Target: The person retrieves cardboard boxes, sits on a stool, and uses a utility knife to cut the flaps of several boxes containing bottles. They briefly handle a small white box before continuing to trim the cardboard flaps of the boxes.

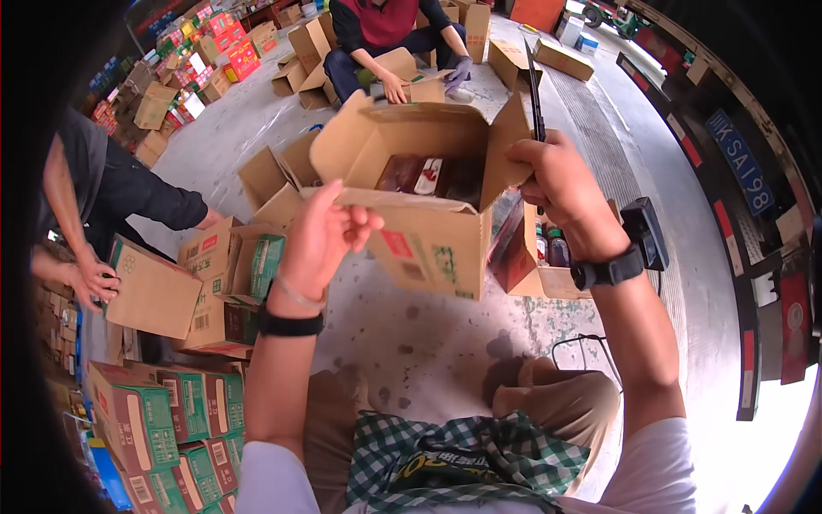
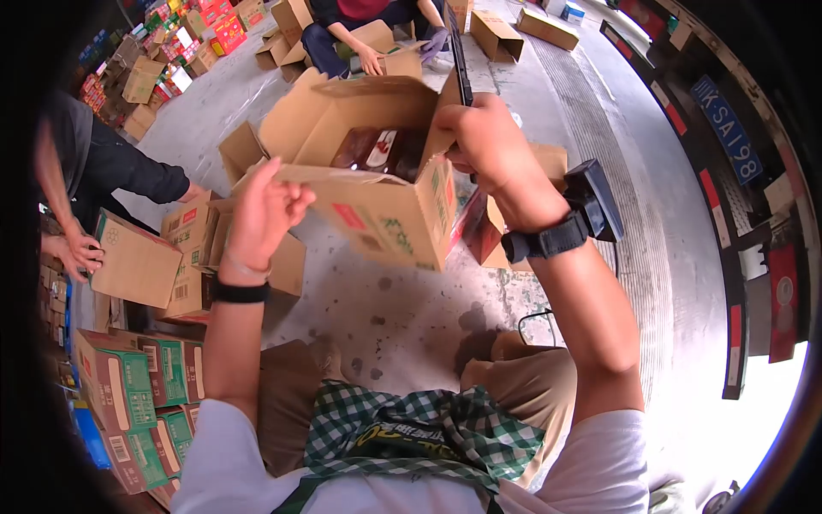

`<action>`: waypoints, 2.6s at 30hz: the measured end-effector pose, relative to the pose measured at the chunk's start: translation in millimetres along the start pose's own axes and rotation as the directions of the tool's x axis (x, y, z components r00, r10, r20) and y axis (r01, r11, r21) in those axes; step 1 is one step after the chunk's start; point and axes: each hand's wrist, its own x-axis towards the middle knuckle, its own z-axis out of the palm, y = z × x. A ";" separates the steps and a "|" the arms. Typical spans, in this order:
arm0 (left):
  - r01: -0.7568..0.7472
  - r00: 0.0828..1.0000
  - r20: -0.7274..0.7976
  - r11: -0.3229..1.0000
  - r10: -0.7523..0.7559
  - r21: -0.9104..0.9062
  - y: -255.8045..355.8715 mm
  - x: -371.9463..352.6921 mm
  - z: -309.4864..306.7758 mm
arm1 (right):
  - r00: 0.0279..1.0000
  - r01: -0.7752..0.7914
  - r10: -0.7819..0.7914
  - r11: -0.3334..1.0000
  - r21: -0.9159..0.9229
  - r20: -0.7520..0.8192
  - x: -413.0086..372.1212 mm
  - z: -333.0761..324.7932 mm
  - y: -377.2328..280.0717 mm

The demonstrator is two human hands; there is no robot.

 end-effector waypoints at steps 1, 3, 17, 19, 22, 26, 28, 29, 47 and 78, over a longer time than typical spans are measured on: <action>-0.039 0.999 -0.037 0.999 0.039 -0.017 5.4 -24.3 -0.8 | 0.997 -0.041 0.037 0.997 0.060 0.067 -13.5 2.4 -7.0; -0.102 0.993 -0.064 0.994 0.100 -0.025 12.7 -60.5 -2.5 | 0.978 -0.114 0.083 0.981 0.154 0.191 -39.0 8.0 -16.4; -0.070 0.973 -0.219 0.997 0.071 0.012 -74.0 -274.5 -60.9 | 0.892 -0.307 0.364 0.924 -0.229 0.269 -206.1 120.0 49.2; -0.102 0.968 -0.228 0.995 0.102 0.010 -80.9 -283.0 -67.4 | 0.900 -0.252 0.324 0.933 -0.258 0.293 -214.1 124.9 58.0; -0.125 0.958 -0.262 0.992 0.116 -0.016 -90.3 -289.0 -78.3 | 0.913 -0.198 0.284 0.936 -0.289 0.292 -220.4 137.5 60.1; -0.128 0.953 -0.281 0.991 0.111 -0.044 -96.3 -292.0 -83.7 | 0.920 -0.168 0.235 0.959 -0.228 0.312 -209.3 148.2 69.8; -0.098 0.956 -0.281 0.994 0.081 -0.047 -100.8 -288.8 -88.0 | 0.922 -0.220 0.277 0.950 -0.222 0.271 -210.7 149.5 74.0; -0.076 0.959 -0.276 0.996 0.059 -0.052 -103.6 -284.6 -89.2 | 0.926 -0.225 0.276 0.951 -0.210 0.259 -209.5 149.0 80.6; 0.294 0.942 -0.168 0.956 -0.289 0.006 -183.9 -196.3 -108.0 | 0.910 -0.123 0.321 0.815 -0.567 0.264 -164.9 87.5 215.3; 0.327 0.886 0.080 0.738 -0.457 0.590 -206.0 -93.6 -82.4 | 0.827 0.207 0.175 0.789 -0.578 0.535 -181.5 -19.9 250.4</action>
